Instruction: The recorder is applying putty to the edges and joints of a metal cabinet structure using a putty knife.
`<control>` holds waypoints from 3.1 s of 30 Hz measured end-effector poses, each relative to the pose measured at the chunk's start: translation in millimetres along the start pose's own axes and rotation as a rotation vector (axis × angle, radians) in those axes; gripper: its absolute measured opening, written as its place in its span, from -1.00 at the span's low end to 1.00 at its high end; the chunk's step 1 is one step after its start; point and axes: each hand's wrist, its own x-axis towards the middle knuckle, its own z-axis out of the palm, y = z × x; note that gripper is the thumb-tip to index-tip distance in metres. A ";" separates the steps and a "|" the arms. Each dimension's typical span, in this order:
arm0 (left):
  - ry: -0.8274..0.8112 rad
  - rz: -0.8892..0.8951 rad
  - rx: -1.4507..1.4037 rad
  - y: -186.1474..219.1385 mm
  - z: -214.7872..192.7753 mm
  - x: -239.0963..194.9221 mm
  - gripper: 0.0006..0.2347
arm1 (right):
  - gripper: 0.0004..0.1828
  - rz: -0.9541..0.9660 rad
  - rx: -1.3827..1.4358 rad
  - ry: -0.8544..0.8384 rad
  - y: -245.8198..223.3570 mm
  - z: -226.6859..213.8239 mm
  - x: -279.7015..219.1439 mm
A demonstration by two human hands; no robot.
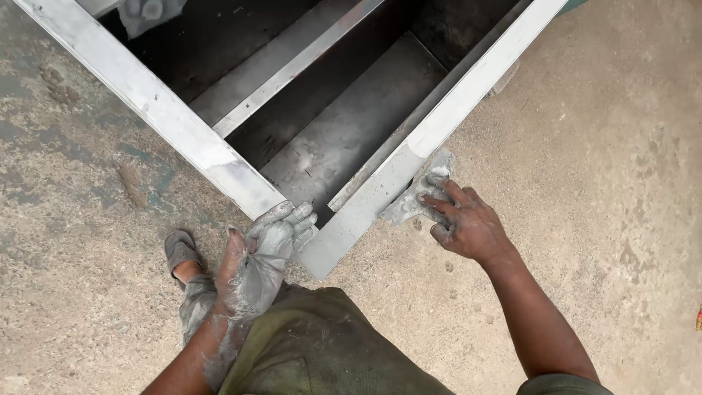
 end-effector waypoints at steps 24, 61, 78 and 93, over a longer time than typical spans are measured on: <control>-0.243 -0.834 0.300 -109.2 22.8 39.6 -0.28 | -0.31 -0.009 0.062 0.198 71.9 -10.0 87.2; -0.189 -1.135 0.243 170.8 40.6 174.1 -0.22 | -0.40 0.793 0.631 -0.482 -255.2 -63.5 -35.1; -0.249 -1.231 0.390 148.2 43.8 190.4 -0.21 | -0.37 0.919 0.640 -0.067 -349.8 -57.1 -67.8; -0.184 -1.371 0.442 200.1 18.7 220.2 -0.22 | -0.32 1.011 0.618 -0.136 -395.5 -38.7 -40.9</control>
